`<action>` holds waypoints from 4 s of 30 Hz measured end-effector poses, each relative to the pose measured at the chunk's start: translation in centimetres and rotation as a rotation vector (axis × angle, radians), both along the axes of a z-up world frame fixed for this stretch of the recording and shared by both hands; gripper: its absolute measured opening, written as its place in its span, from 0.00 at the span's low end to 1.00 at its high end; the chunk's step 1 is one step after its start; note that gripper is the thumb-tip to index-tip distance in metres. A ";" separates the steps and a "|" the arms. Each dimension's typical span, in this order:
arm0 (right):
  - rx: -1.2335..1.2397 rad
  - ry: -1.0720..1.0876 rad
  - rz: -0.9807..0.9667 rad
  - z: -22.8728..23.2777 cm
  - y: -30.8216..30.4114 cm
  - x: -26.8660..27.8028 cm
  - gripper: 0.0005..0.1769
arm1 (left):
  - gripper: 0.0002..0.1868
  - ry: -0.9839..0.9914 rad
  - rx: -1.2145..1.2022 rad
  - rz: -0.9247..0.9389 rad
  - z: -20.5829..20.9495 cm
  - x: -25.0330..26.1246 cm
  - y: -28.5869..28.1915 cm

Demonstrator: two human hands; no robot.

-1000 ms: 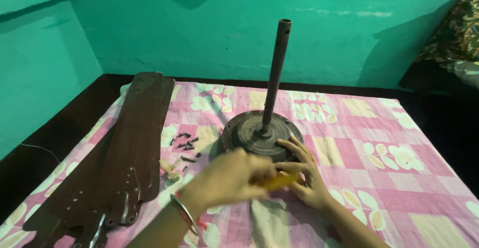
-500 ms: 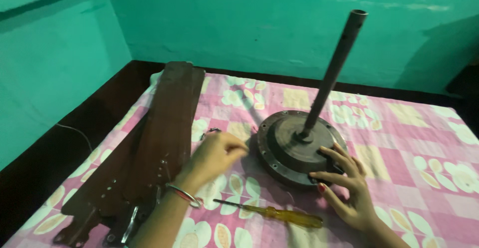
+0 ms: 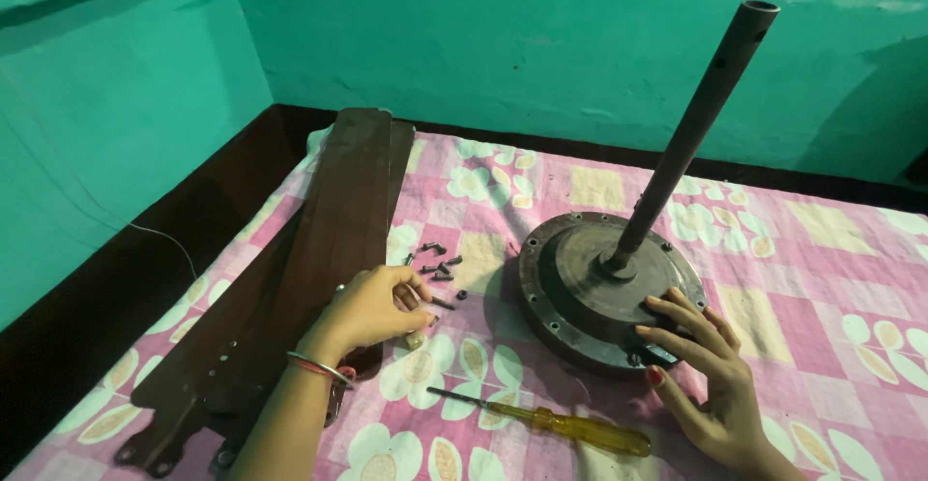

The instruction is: The person assembles a ceiling fan motor by placing a circular metal cover onto the motor housing and securing it with multiple screws using a screwdriver. The person then attaches a small plastic component to the central shaft.

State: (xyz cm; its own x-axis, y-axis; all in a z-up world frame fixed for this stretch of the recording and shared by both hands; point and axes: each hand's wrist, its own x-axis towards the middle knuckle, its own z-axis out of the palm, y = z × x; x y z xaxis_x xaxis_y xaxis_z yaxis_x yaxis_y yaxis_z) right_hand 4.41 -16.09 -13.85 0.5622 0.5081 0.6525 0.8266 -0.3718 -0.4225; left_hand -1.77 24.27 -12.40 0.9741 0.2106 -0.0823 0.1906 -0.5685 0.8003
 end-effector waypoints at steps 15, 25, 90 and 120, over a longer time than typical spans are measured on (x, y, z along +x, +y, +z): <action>0.011 0.019 -0.002 -0.1 0.1 0.0 0.23 | 0.11 -0.008 0.397 0.063 0.5 -0.3 -1.9; -0.002 0.028 -0.009 0.0 0.1 0.0 0.23 | 0.06 -0.006 0.405 0.039 0.4 -0.3 -2.6; -0.423 -0.809 -0.004 0.3 -1.9 1.7 0.18 | 0.16 -1.202 0.879 -0.431 -1.8 0.1 -11.3; -0.395 -0.736 0.129 0.0 -1.9 2.4 0.21 | 0.12 -1.206 0.863 -0.406 -1.6 -0.3 -11.7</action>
